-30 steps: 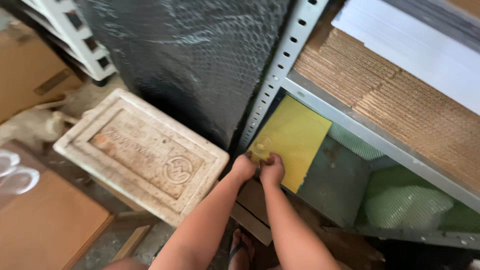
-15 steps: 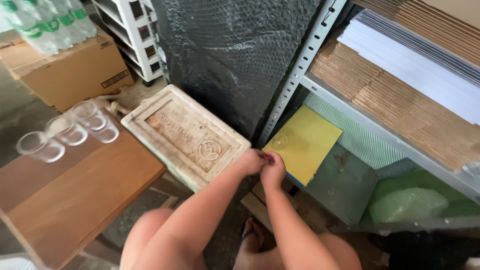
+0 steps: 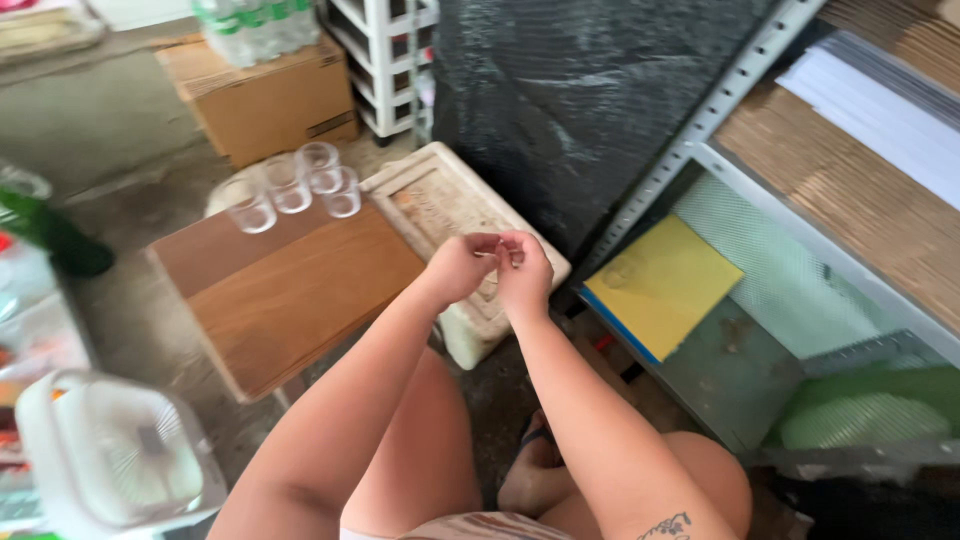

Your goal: The person stacks small clear glasses on a wooden board and then places them onto a metal shelf. The person repeatedly picks up glasses from the board and arranges them on the shelf.

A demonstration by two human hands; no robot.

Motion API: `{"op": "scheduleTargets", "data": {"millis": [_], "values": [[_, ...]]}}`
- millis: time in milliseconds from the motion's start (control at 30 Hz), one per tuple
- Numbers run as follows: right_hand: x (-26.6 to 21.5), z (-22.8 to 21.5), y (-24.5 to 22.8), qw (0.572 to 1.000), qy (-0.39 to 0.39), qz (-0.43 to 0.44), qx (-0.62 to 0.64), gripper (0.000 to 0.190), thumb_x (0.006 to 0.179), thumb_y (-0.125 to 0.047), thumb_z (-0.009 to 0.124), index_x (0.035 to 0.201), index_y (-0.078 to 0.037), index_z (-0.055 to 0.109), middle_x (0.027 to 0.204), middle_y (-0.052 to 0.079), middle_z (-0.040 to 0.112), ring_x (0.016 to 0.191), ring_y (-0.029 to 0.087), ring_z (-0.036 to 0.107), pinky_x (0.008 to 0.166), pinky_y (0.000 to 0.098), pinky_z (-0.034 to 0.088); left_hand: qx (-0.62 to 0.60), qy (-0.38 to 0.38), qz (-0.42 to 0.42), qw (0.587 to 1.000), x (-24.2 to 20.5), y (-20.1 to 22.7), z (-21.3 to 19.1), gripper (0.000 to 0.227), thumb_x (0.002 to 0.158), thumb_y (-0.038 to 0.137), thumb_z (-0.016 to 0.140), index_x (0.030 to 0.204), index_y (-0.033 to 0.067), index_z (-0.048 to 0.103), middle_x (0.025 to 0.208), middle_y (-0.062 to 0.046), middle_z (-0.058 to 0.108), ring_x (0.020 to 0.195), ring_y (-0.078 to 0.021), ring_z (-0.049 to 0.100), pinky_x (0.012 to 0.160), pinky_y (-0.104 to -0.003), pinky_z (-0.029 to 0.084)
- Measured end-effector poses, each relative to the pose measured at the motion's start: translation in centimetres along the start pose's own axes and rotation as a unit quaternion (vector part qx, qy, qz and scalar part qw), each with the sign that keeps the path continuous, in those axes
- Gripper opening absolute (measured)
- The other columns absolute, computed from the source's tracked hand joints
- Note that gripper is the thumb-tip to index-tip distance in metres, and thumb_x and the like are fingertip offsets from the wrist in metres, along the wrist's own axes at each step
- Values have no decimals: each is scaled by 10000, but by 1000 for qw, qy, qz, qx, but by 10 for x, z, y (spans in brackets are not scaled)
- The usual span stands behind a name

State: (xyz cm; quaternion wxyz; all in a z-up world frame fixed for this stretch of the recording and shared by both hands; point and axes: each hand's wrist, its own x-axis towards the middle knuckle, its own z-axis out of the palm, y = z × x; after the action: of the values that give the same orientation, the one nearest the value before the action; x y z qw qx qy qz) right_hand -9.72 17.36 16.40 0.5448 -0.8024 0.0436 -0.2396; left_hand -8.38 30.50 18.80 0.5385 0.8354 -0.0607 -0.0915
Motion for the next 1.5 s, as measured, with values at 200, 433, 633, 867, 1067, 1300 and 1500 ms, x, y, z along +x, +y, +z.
{"op": "scheduleTargets", "data": {"millis": [200,433,633,867,1067,1300,1500], "values": [[-14,62,-50,994,-85,-32,55,189,871,-48,790,996,-188,765,875,-16,772,727,112,729,636,250,608,-114,101,-26,988,-74,9,-80,422,863,258,714,1281,207,737,1191,-19,780,1121,-191,734,993,-388,570],[-13,115,-67,991,-115,-70,21,134,805,-138,835,908,-213,794,784,-45,761,677,76,700,649,224,587,-116,300,-64,945,-69,-63,-155,268,869,277,748,1130,250,805,1016,10,795,999,-168,751,912,-354,583],[10,146,-74,984,-163,-53,-47,209,798,-228,859,992,-219,780,855,-42,770,757,91,728,715,251,595,-81,368,-104,920,-54,-109,-191,224,913,261,737,1133,251,776,1041,38,786,1019,-142,742,928,-332,577],[13,174,-85,977,-202,-29,-69,350,790,-196,867,1117,-172,744,973,47,776,884,160,766,800,293,614,11,379,-82,922,-27,-122,-193,262,875,275,795,1136,284,771,1062,44,785,1022,-168,745,927,-350,589],[12,201,-84,961,-265,36,-69,683,778,-170,880,1398,-110,597,1292,148,696,1074,204,751,957,328,607,-9,357,-72,931,-28,-99,-188,501,868,233,794,1353,267,674,1241,-66,751,1114,-254,723,989,-412,577],[8,225,-71,972,-235,13,-14,634,808,-17,821,1399,-114,611,1272,158,691,1091,253,746,965,347,620,-56,337,-109,934,-26,-82,-182,575,867,282,808,1412,334,631,1317,-27,730,1158,-155,717,1030,-337,570],[6,225,-69,977,-215,7,5,553,815,-127,865,1322,-101,645,1200,156,733,1048,254,759,873,334,647,-77,349,-109,928,-31,-80,-181,523,866,279,825,1362,321,667,1288,-19,743,1135,-137,725,997,-298,588]]}}
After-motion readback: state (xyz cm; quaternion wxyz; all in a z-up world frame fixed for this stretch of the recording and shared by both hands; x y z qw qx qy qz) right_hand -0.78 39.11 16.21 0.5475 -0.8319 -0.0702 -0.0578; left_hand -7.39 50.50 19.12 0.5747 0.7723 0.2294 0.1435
